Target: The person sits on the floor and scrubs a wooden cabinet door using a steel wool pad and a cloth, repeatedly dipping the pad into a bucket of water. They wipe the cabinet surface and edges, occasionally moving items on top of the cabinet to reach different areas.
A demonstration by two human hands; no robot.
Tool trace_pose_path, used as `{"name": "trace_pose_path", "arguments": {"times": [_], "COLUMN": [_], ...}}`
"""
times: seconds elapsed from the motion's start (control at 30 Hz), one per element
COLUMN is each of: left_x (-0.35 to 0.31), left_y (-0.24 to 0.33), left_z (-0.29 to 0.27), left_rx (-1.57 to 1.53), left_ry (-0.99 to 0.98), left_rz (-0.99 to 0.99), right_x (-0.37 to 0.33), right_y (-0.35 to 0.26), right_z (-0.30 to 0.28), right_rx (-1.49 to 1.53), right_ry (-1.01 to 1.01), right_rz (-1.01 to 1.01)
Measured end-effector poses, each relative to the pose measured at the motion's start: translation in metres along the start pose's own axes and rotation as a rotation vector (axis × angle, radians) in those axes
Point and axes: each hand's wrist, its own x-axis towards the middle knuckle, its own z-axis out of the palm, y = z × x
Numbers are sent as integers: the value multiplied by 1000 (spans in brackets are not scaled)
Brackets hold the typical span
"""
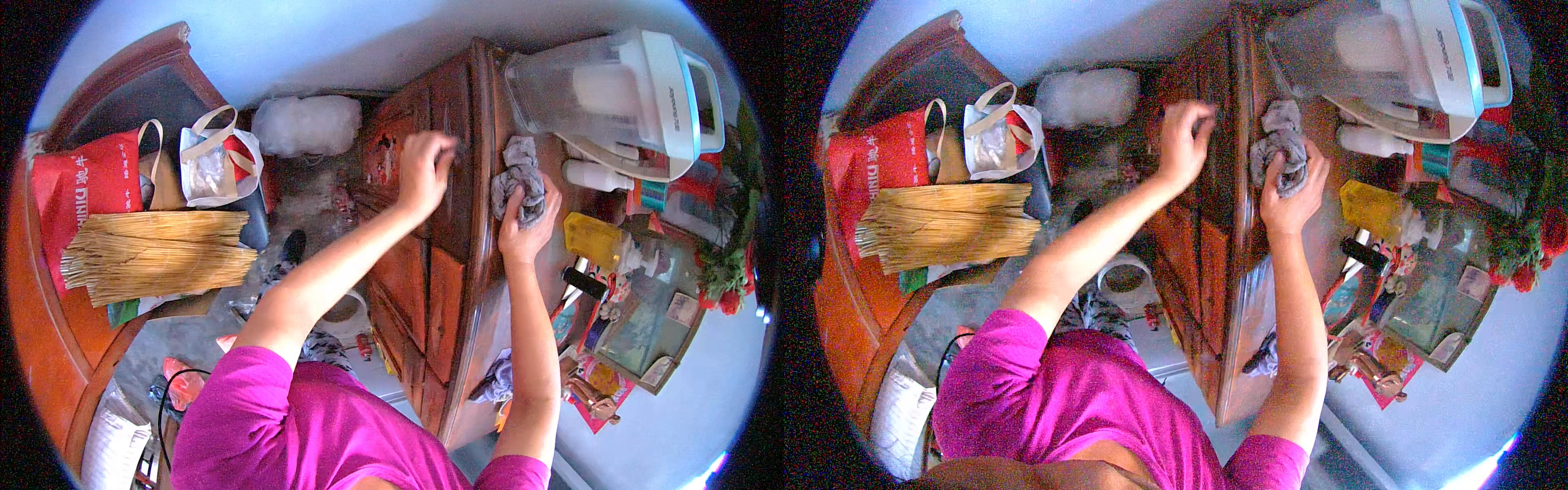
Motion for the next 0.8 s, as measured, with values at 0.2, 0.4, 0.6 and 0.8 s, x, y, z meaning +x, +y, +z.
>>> {"name": "trace_pose_path", "arguments": {"times": [0.2,0.4,0.6,0.8], "left_x": [-116,-3,-9,-113], "left_y": [35,12,35,53], "left_z": [-30,3,16,-17], "left_rx": [-95,-210,-60,-62], "left_ry": [-215,99,142,-77], "left_rz": [-71,-159,-94,4], "right_x": [-2,-4,-90,-110], "right_y": [-1,25,27,19], "right_z": [-2,-1,-47,-49], "right_rx": [-15,215,89,-55], "right_ry": [25,18,1,29], "right_rz": [-31,-12,237,96]}}
